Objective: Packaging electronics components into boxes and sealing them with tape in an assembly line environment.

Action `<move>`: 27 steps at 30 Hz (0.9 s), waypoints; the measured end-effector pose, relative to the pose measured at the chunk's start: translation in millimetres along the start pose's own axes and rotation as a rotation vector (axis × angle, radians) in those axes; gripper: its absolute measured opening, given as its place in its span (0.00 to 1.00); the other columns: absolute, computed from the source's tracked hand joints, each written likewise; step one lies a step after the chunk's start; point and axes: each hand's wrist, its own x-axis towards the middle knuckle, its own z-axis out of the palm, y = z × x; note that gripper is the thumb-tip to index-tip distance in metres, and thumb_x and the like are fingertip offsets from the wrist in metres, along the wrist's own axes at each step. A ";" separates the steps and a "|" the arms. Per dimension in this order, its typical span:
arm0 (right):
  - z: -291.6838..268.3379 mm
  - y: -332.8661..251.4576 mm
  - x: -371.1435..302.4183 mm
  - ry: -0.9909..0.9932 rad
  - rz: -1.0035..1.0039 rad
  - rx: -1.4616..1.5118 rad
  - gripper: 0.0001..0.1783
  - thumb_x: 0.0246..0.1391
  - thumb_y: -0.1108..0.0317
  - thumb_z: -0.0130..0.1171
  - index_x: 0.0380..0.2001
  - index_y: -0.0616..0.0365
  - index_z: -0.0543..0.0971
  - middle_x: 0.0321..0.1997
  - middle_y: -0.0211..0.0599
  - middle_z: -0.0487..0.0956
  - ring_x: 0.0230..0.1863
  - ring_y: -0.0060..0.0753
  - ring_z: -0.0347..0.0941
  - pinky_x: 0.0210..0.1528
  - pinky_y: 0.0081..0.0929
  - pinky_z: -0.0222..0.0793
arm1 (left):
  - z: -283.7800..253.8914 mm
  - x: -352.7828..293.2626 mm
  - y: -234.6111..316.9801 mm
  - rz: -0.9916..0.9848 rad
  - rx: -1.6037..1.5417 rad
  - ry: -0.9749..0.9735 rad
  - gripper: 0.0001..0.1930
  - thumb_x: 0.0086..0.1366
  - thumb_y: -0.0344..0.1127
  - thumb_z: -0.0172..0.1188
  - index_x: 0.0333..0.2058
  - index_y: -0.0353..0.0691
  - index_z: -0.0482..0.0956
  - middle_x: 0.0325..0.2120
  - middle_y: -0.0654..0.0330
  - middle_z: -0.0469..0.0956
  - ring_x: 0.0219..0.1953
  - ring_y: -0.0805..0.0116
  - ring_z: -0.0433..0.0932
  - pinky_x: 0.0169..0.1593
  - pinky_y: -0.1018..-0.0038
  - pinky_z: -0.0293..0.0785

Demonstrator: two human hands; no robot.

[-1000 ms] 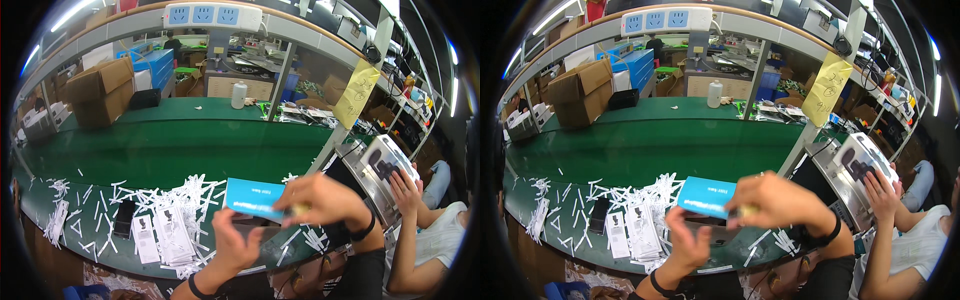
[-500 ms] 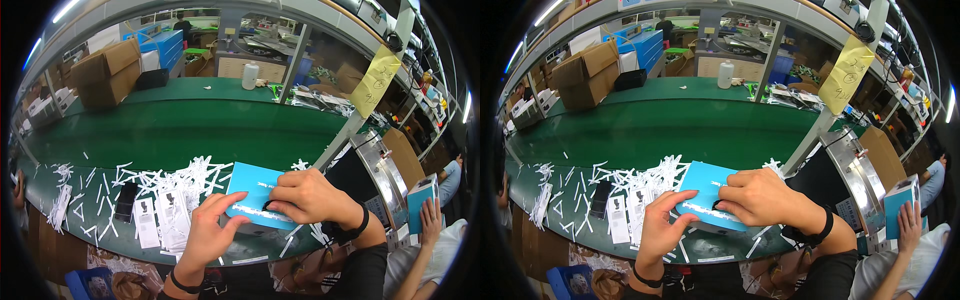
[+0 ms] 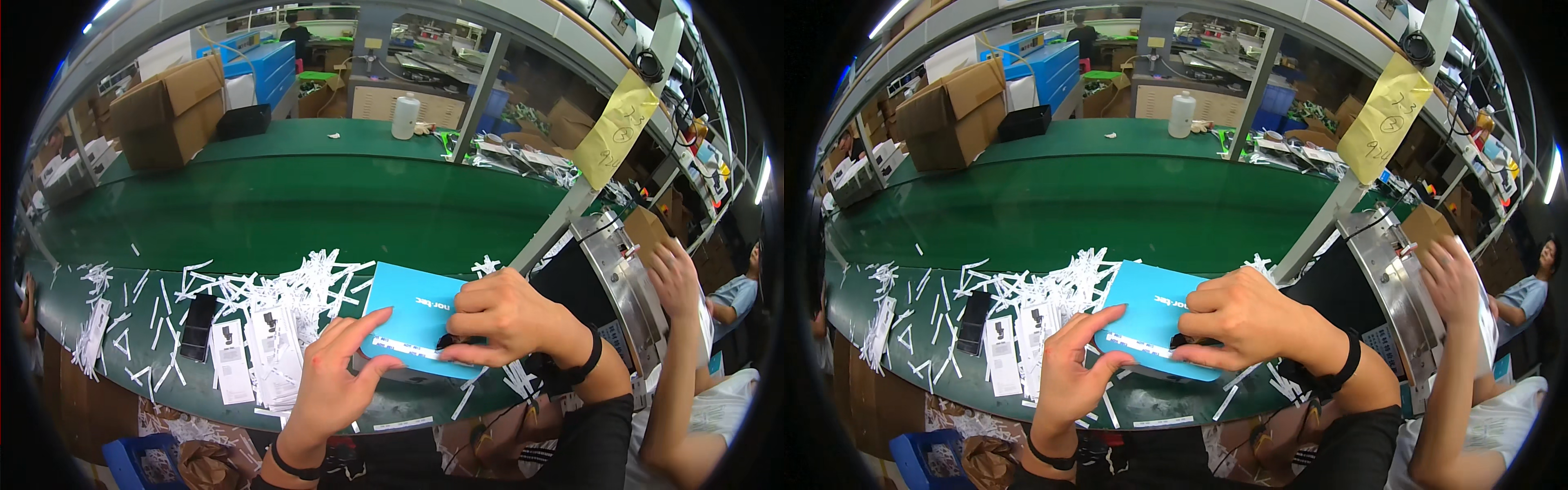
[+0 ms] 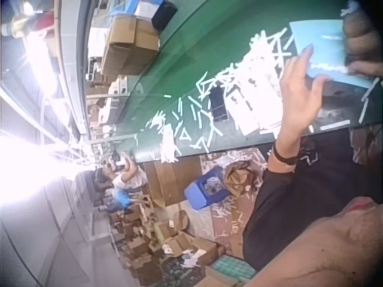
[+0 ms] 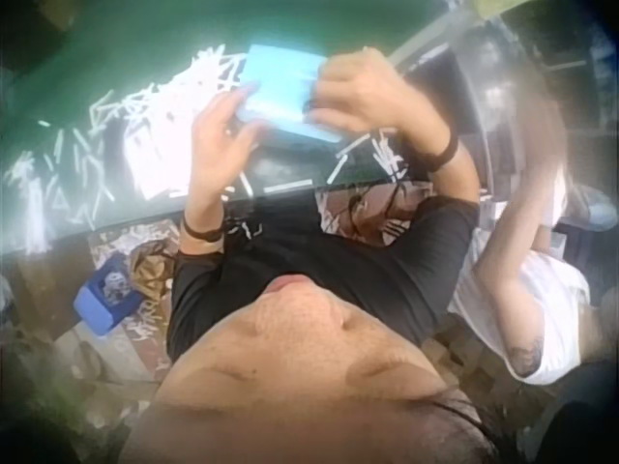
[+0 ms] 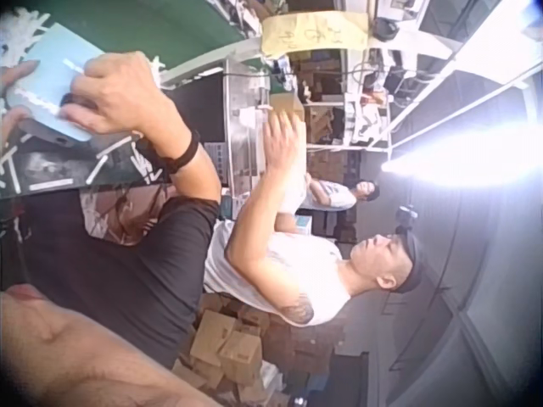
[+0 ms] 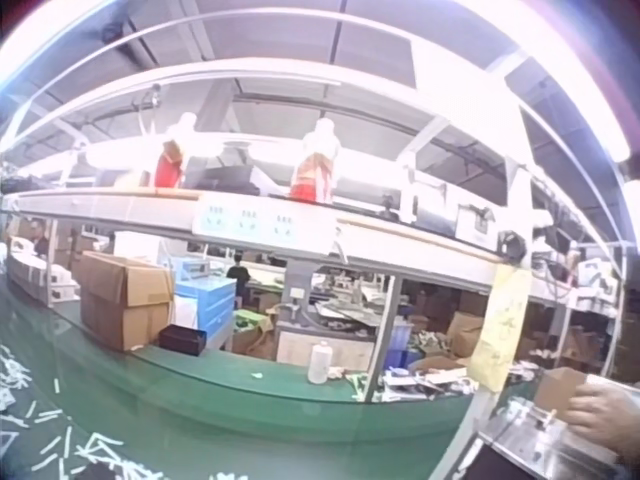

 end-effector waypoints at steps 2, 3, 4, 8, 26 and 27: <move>3.7 5.1 -0.6 -0.010 -0.010 0.054 0.16 0.51 0.57 0.69 0.20 0.53 0.75 0.17 0.29 0.67 0.19 0.36 0.69 0.19 0.35 0.60 | 2.7 -0.8 -0.9 0.002 0.005 0.038 0.27 0.48 0.27 0.75 0.50 0.31 0.81 0.31 0.56 0.79 0.33 0.67 0.73 0.39 0.74 0.70; 6.8 8.6 -1.3 -0.039 -0.012 0.123 0.17 0.52 0.56 0.69 0.20 0.53 0.75 0.17 0.29 0.67 0.19 0.36 0.70 0.19 0.35 0.59 | 3.9 -1.4 -0.8 0.003 0.004 0.034 0.27 0.48 0.27 0.75 0.50 0.31 0.81 0.31 0.56 0.79 0.33 0.67 0.73 0.39 0.74 0.70; 8.6 11.0 -0.8 -0.068 -0.016 0.193 0.18 0.52 0.55 0.69 0.19 0.53 0.75 0.16 0.28 0.67 0.19 0.37 0.70 0.19 0.35 0.59 | 4.7 -1.8 -0.9 0.019 0.034 0.047 0.28 0.48 0.28 0.75 0.50 0.31 0.80 0.31 0.56 0.79 0.32 0.66 0.73 0.39 0.73 0.70; 6.6 10.0 0.6 -0.093 -0.038 0.238 0.18 0.52 0.57 0.70 0.18 0.53 0.74 0.15 0.29 0.67 0.18 0.38 0.69 0.18 0.34 0.59 | 5.0 -3.3 -0.2 0.072 0.102 0.065 0.28 0.49 0.29 0.75 0.51 0.30 0.80 0.30 0.54 0.78 0.31 0.64 0.73 0.37 0.72 0.70; 31.7 -47.2 -48.3 0.293 0.460 -0.122 0.38 0.36 0.50 0.78 0.52 0.56 0.80 0.46 0.40 0.77 0.25 0.28 0.75 0.23 0.23 0.72 | -1.7 15.3 -6.7 0.333 0.405 0.102 0.24 0.44 0.39 0.77 0.43 0.43 0.86 0.28 0.64 0.70 0.34 0.63 0.65 0.38 0.68 0.65; 34.8 -46.4 -49.2 0.306 0.449 -0.061 0.36 0.36 0.56 0.79 0.51 0.55 0.81 0.48 0.41 0.78 0.26 0.29 0.75 0.24 0.23 0.72 | -0.4 15.8 -9.4 0.337 0.407 0.100 0.24 0.44 0.39 0.77 0.43 0.43 0.86 0.28 0.64 0.70 0.34 0.63 0.65 0.38 0.68 0.65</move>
